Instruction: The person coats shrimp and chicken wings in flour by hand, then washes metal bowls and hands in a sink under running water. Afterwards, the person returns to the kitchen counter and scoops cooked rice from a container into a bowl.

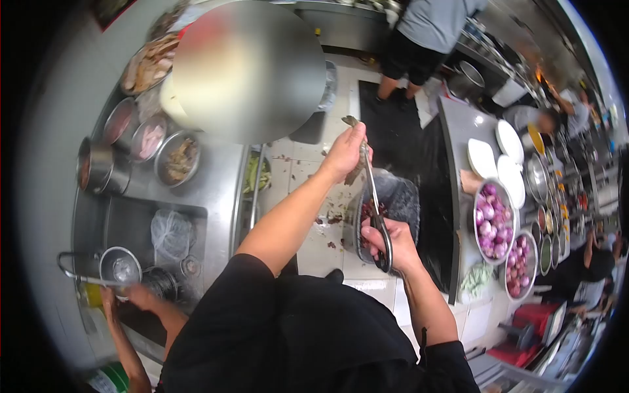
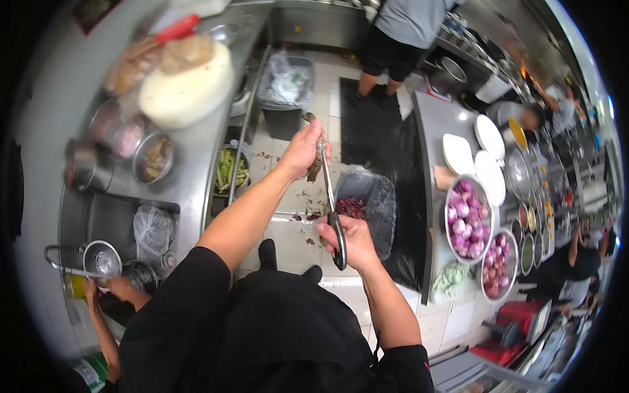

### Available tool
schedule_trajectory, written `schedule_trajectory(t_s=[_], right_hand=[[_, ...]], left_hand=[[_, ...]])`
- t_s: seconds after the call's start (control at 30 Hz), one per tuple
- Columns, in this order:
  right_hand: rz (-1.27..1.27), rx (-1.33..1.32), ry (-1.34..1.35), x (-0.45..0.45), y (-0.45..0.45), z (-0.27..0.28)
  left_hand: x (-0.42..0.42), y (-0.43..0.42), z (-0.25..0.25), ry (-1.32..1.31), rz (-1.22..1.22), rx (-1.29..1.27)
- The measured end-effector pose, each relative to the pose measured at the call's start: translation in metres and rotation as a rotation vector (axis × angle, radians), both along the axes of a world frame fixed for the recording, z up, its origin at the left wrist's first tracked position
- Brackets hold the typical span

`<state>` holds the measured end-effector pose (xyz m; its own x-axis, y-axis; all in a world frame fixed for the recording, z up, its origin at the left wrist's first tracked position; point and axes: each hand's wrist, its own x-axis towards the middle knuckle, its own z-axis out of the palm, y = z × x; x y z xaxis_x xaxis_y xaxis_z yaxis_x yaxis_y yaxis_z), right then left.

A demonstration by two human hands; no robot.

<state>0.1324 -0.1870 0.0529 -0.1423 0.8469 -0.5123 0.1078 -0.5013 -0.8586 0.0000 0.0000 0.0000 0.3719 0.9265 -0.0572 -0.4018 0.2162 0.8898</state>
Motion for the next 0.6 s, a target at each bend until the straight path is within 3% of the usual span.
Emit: schedule_trajectory(t_s=[0.07, 0.1, 0.37, 0.5, 0.6], right_hand=[[0.058, 0.066, 0.138, 0.004, 0.0, -0.008], [0.118, 0.125, 0.028, -0.011, 0.007, 0.006], [0.22, -0.002, 0.075, -0.101, 0.07, 0.016], [0.32, 0.043, -0.07, -0.154, 0.092, 0.023], [0.475, 0.054, -0.057, -0.185, 0.103, 0.03]], left_hand=[[-0.005, 0.004, -0.003, 0.067, 0.105, 0.065], [-0.028, 0.002, 0.007, -0.055, 0.073, 0.019], [-0.145, 0.027, -0.007, 0.364, 0.406, 0.291], [-0.216, 0.011, 0.02, 0.267, 0.409, 0.007], [-0.282, -0.001, 0.059, 0.51, 0.653, 0.026]])
